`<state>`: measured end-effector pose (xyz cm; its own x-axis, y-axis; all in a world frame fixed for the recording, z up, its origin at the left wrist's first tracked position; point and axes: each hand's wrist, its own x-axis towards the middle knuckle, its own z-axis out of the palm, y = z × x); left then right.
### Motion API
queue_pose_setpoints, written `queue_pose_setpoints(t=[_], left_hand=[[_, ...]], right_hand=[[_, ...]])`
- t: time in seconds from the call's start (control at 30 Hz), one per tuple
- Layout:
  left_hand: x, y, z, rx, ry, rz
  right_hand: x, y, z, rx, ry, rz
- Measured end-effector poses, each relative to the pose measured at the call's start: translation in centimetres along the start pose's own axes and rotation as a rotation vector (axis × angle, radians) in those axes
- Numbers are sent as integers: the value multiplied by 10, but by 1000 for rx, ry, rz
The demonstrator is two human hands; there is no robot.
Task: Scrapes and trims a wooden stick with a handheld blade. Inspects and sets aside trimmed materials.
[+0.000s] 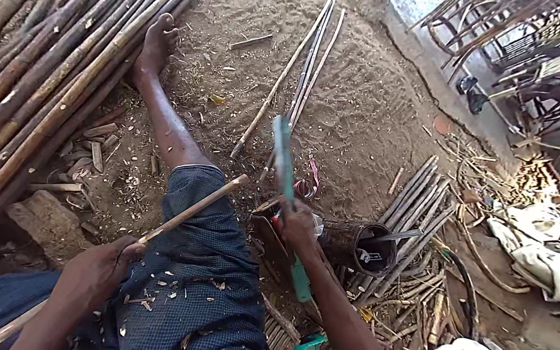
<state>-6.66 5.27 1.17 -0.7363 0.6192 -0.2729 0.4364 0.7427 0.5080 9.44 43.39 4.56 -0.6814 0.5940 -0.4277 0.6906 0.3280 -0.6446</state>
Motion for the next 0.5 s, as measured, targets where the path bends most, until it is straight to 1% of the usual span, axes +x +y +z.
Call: queue_pose_setpoints(t=[0.07,0.1,0.13,0.2,0.23,0.3,0.33,0.4,0.43,0.47,0.5], left_hand=[[4,3,-5,15,-43,-46],[6,3,-4,26,-29,-43],[6,1,-2,39,-16,-37],[3,-3,2,40,-8,-31],[2,-4,3,20,-18,-27],[7,-7,1,-54,-48,-20],[10,-9,0,-84,-60,-11],[10,-12,-1,-110,-74,-6],[9,-12,-2,-120,-87,-18],[9,-14,-1,-132,-91,-26],[11,-14,-1,-153,-100,-25]], right_hand=[[-6,-3,9,-178,-81,-74],[-5,-5,9,-217,-72,-97],[-2,-7,4,-186,-44,-89],[6,0,0,-31,52,-30],[5,1,2,-11,46,-12],[-2,-4,7,-129,-30,-43],[0,-10,7,-158,-31,-53],[7,-11,-1,-96,19,-41],[11,-1,0,-32,46,-32],[11,2,3,-5,25,-29],[6,-1,8,-69,-38,-59]])
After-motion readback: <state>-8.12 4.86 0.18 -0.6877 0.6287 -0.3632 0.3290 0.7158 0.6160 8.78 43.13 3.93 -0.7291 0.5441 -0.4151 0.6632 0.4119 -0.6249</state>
